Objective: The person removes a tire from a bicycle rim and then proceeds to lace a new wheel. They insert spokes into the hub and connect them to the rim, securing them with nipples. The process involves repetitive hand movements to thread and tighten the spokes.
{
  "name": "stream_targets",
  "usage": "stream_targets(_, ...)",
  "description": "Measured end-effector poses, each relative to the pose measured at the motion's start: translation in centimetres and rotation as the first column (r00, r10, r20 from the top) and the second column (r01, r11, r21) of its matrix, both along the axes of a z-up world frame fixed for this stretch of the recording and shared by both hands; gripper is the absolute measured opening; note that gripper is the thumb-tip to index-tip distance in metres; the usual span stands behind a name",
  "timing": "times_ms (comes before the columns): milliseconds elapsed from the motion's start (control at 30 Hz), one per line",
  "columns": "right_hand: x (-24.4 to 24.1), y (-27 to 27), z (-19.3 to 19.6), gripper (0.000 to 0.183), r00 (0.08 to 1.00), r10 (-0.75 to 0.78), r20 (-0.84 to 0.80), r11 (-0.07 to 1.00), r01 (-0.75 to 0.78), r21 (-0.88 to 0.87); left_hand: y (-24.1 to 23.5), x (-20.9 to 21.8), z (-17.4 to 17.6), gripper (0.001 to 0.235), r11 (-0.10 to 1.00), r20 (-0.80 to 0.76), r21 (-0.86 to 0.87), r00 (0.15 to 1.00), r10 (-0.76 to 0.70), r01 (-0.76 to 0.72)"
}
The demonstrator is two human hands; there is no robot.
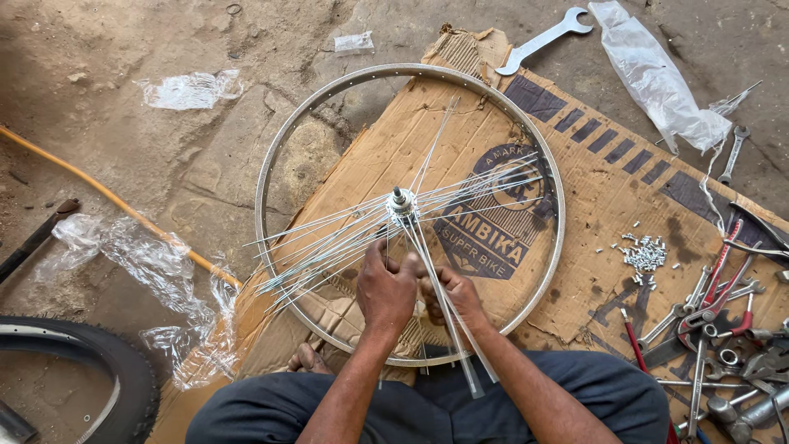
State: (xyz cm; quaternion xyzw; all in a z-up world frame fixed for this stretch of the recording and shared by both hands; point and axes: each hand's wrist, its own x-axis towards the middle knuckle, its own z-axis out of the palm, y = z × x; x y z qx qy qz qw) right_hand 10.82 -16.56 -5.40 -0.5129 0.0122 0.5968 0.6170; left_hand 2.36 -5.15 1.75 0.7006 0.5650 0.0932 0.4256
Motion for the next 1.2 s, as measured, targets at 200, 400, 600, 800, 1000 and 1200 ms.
stream_targets(200, -1.1, -1.3, 2.2, 0.034, 0.976, -0.087, -0.199, 0.996, 0.089, 0.004, -2.0, -1.0, -2.4, 0.018, 0.826, 0.457, -0.559, 0.807, 0.373, -0.065)
stream_targets(400, 0.0, -3.3, -0.7, 0.028, 0.925, 0.029, 0.379, 0.995, 0.010, -0.103, -3.5, -1.0, -2.0, 0.015, 0.831, 0.388, -0.553, 0.902, 0.190, 0.063)
stream_targets(600, 1.4, -4.5, 1.2, 0.026, 0.939, 0.143, 0.312, 0.989, -0.123, -0.082, -4.4, -1.2, -1.2, 0.015, 0.984, 0.221, 0.041, 0.959, -0.177, 0.172)
stream_targets(800, 1.5, -4.4, 1.4, 0.024, 0.719, 0.437, 0.541, 0.890, -0.433, -0.143, -2.7, -2.5, -2.9, 0.016, 0.885, 0.137, 0.246, 0.890, -0.435, 0.394)
stream_targets(1000, 1.4, -3.4, -0.9, 0.023, 0.383, 0.432, 0.816, 0.884, -0.359, -0.300, -3.8, -5.8, -3.9, 0.028, 0.606, -0.332, -0.087, 0.550, -0.766, 0.791)
stream_targets(1200, 1.3, -2.1, 0.2, 0.023, 0.411, 0.266, 0.872, 0.936, -0.325, -0.133, -5.8, -8.5, -4.4, 0.033, 0.502, -0.357, -0.020, 0.463, -0.811, 0.864)
